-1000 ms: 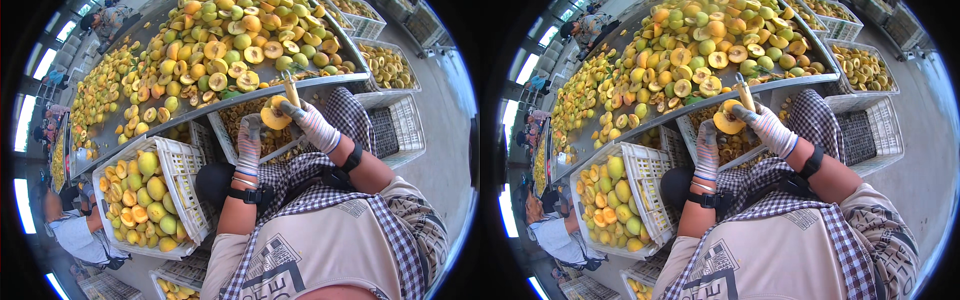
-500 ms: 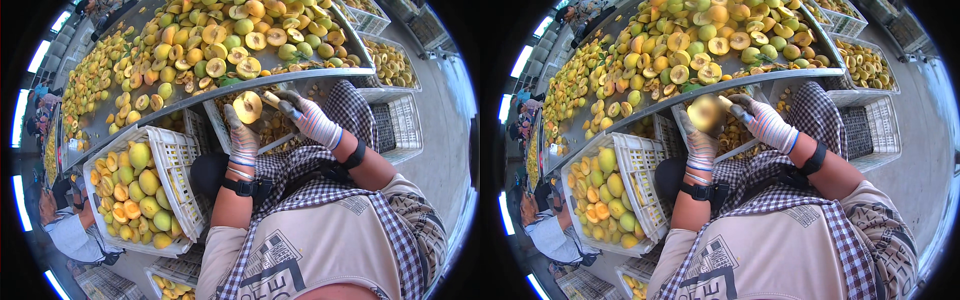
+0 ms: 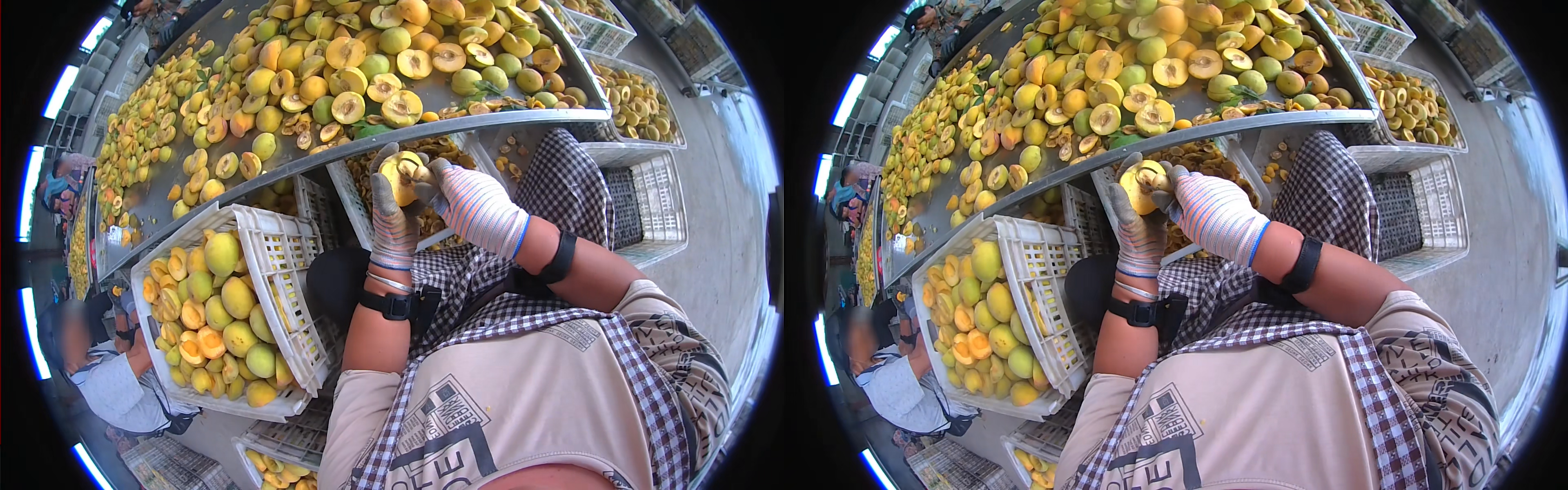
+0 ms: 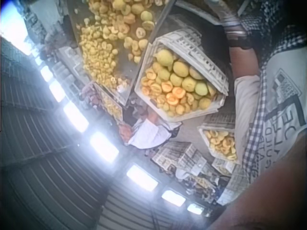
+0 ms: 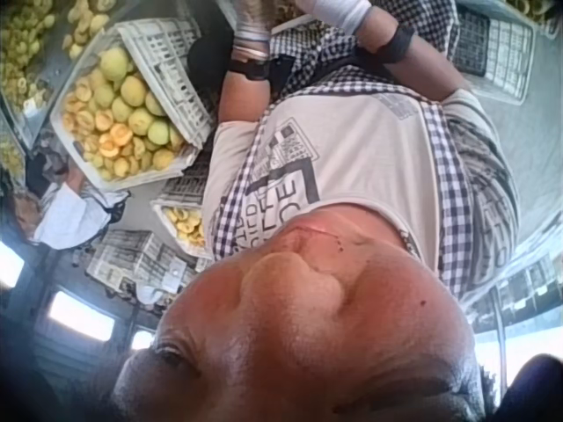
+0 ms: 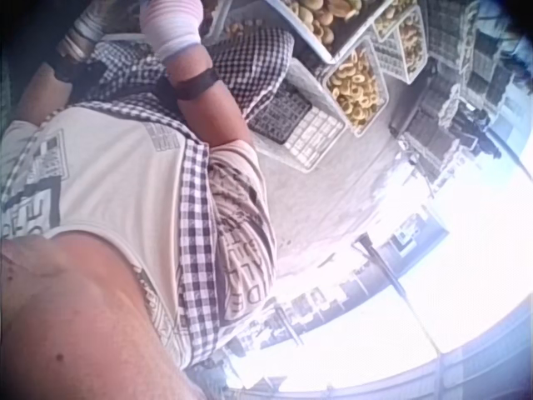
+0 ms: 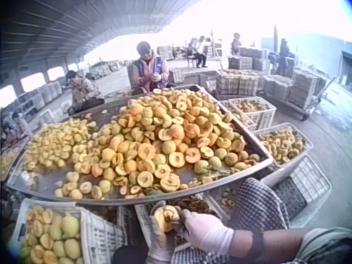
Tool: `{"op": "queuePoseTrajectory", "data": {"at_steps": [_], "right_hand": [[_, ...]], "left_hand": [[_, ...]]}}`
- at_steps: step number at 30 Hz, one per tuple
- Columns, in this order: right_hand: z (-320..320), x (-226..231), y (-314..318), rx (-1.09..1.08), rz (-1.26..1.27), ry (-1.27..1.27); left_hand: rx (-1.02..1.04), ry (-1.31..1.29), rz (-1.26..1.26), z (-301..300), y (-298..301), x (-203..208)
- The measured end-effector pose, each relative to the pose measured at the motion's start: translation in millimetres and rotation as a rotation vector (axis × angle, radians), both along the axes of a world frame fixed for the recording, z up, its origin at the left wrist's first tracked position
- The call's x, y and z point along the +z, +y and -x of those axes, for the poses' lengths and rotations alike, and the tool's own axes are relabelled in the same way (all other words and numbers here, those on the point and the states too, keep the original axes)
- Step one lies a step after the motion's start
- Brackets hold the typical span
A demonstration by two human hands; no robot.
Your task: Pitting and sorting peaches or nectarines in a processing area.
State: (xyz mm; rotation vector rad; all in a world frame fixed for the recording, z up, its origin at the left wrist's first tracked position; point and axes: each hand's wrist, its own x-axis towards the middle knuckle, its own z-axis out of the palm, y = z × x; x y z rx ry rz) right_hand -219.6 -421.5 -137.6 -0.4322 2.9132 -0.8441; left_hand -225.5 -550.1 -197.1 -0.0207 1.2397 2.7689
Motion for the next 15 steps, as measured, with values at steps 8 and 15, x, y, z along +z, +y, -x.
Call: {"op": "queuePoseTrajectory", "data": {"at_steps": [8,15], "right_hand": [[-1,-6,-6,0.024,-0.116,0.053],[-1,-6,-10,0.042,-0.106,0.016]], "left_hand": [[0.059,0.045,0.015,5,-2,-10],[0.116,0.124,0.091,7,-4,-16]]}}
